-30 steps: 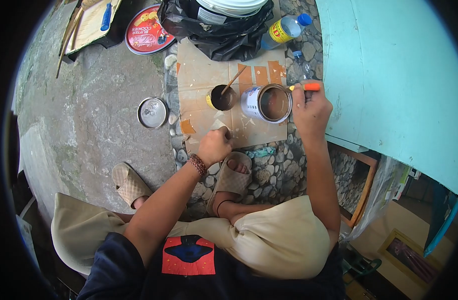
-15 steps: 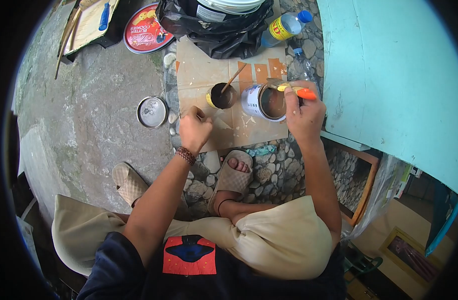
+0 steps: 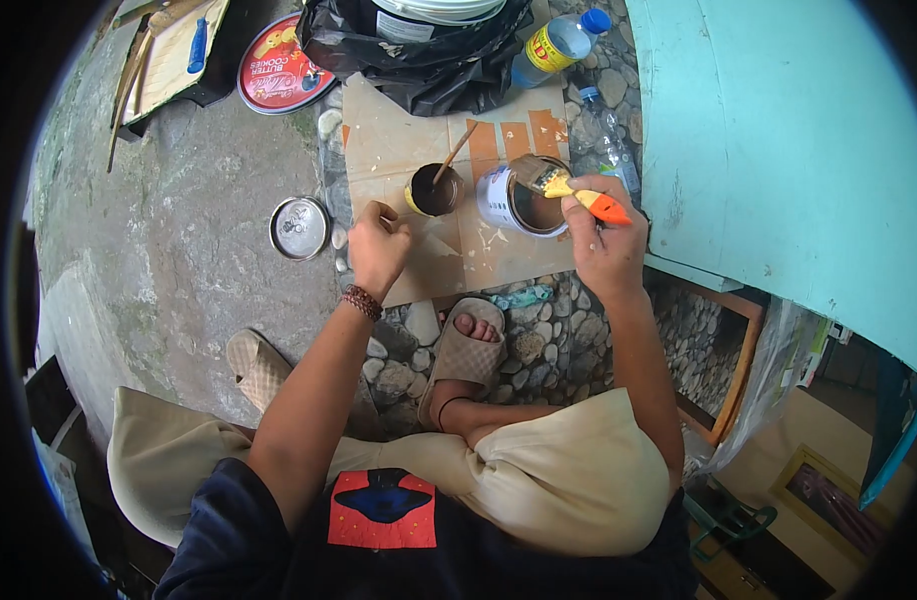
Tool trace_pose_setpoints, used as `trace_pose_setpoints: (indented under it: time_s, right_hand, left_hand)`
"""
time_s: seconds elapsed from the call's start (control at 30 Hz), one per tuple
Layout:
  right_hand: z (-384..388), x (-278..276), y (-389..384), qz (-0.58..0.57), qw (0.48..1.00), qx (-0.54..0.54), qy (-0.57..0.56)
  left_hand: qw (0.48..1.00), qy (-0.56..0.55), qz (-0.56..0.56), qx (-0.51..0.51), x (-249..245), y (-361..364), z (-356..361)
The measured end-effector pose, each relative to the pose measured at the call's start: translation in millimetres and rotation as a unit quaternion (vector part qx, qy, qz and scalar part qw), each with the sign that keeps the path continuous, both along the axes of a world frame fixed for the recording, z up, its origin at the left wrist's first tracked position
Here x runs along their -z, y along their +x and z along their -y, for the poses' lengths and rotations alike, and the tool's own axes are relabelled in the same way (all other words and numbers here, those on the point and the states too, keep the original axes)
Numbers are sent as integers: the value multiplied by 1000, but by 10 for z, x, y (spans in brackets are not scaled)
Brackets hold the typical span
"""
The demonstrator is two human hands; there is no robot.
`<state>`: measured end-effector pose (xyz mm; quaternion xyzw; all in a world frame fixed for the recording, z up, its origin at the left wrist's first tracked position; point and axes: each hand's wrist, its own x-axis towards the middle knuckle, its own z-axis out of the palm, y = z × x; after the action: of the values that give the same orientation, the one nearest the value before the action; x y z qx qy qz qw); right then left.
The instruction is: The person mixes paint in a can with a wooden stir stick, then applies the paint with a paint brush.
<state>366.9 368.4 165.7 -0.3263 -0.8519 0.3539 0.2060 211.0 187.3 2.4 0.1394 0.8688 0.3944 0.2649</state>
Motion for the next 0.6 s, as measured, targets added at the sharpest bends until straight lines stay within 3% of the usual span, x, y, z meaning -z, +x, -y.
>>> trace_pose_setpoints:
  time_s: [0.23,0.5,0.6]
  right_hand:
    - [23,-98,97,19,999,-19,-22]
    - [-6,-266,242,-50,987,35,-149]
    - [-118,-359,256,-20,982,4,-189]
  left_hand:
    - [999,-15,38,5,-40,-52,-18]
    - [999,-7,33,-4,-16,-63,-32]
    - [1000,-1,23,-1,4,-67,-19]
